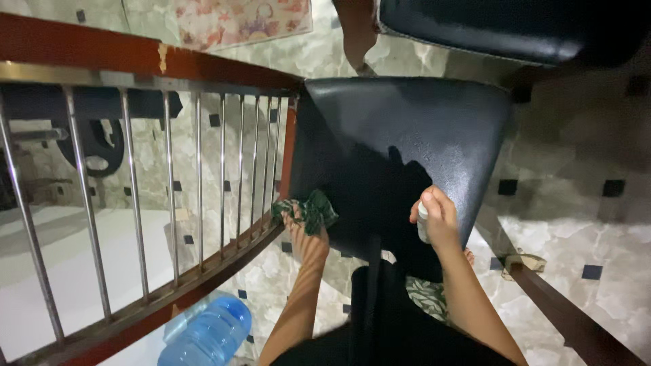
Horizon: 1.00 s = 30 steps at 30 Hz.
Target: The person cleans a black dining chair and a glass dining table using a spray bottle and a green cloth. They spray the surfaces and wipe them down, moving from the chair seat to the table surface.
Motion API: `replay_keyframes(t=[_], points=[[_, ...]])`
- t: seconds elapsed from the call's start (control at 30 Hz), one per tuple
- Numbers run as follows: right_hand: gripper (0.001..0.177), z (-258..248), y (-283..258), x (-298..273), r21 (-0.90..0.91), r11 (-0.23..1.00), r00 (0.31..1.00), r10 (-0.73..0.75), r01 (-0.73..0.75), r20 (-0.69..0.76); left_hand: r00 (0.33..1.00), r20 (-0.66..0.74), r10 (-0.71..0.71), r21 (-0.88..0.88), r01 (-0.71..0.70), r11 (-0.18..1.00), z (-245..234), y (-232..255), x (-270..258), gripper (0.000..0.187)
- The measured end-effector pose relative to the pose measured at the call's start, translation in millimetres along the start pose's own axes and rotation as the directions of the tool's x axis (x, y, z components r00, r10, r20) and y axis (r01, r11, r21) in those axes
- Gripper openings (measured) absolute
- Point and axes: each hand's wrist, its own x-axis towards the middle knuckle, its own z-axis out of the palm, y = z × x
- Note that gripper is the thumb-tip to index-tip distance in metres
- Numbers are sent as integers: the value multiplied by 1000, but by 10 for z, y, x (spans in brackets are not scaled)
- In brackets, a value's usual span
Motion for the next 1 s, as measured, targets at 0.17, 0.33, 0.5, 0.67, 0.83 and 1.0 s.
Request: replay_keyframes(t=[0.17, 0.33, 0.5, 0.67, 0.83, 1.0], points=[[29, -2, 33, -25, 27, 1000, 1000, -11, 11, -16, 987, -79, 140, -106, -148, 983, 63, 515, 735, 71], [30, -15, 52, 125, 59, 995, 997, -73, 75, -33, 933, -63, 355, -89, -359, 929, 143, 1744, 2307, 80], [33, -218, 10, 34, 107, 987, 990, -106, 116, -90, 888, 190, 419, 47, -435, 899, 100, 2866, 2230, 81], [37, -471, 135, -222, 94, 990, 990, -93, 104, -110, 688, 203, 697, -148, -682, 716, 241, 3832, 1566, 87], [36, -681, 314, -430, 75, 994, 986, -66, 78, -154, 701, 111, 704, -286, -656, 698, 399, 3896, 1286, 84], [35, -795, 373, -647, 120, 984, 985, -114, 130, -127, 720, -11, 694, -358, -651, 670, 369, 3011, 355, 70]])
